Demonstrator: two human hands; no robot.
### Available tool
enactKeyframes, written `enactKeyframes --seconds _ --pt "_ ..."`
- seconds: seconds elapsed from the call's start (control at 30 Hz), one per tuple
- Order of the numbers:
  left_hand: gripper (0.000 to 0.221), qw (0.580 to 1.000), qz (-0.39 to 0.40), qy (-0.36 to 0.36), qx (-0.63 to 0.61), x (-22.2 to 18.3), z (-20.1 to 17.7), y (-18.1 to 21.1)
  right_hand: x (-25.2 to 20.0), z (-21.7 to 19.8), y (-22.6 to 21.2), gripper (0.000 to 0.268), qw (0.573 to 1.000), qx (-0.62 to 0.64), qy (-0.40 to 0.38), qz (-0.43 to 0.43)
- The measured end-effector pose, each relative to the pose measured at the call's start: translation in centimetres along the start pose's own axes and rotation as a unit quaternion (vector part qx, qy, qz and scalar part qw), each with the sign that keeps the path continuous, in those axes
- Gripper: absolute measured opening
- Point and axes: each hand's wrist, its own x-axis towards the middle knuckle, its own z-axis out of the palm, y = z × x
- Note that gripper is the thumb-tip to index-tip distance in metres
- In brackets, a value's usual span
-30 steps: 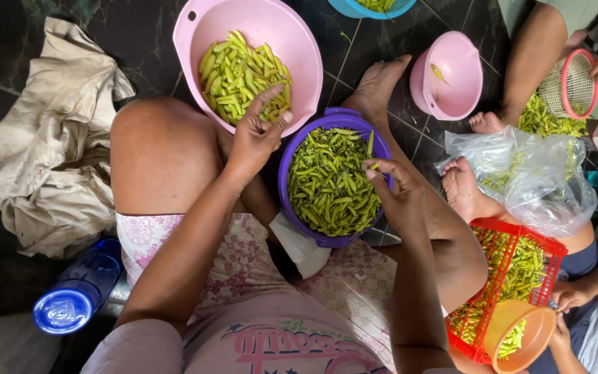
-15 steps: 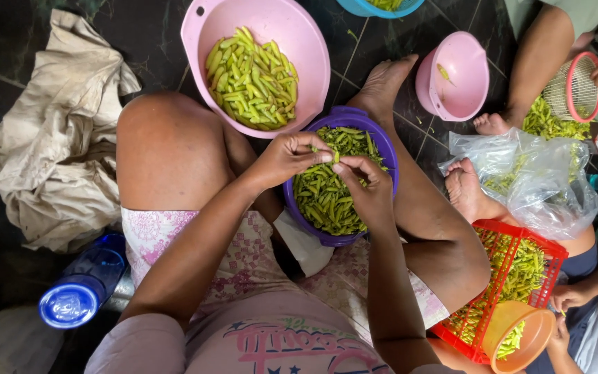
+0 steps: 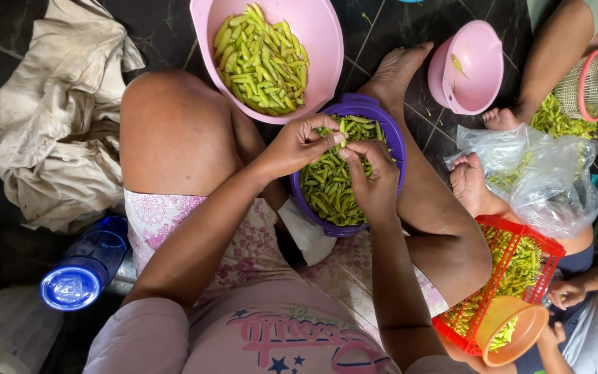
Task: Snapping the ends off green beans and sorting them into bowls while sitting on the floor.
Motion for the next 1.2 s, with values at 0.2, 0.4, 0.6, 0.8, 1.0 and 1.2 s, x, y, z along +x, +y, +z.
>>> enactKeyframes --seconds 0.2,0.4,0.6,0.8,1.0,1.2 --pt "0.022 0.996 0.038 0.031 -0.069 0.4 -0.9 -0.7 -0.9 -0.3 2.9 0.012 1.000 -0.003 -0.004 -0.018" --pt "0.023 0.993 0.065 0.072 -0.064 1.2 -1.9 -2.4 -0.4 0.7 6.6 0.024 0.992 -0.100 -0.074 -0.009" --pt "0.067 0.981 0.030 0.191 -0.036 0.3 -2.4 0.6 -2.2 4.7 10.8 0.022 0.922 -0.346 -0.175 0.015" --pt "0.079 0.991 0.067 0.115 0.031 0.3 -1.6 0.1 -1.5 3.1 9.9 0.013 0.914 -0.338 -0.220 0.042" --pt "0.061 0.997 -0.010 0.036 0.070 0.1 0.0 1.1 -2.2 -1.0 7.6 0.020 0.986 -0.022 -0.083 0.144" --pt "0.035 0.998 -0.040 -0.049 0.022 0.2 1.3 -2.6 -2.2 -0.6 5.2 0.019 0.969 0.176 -0.010 0.174"
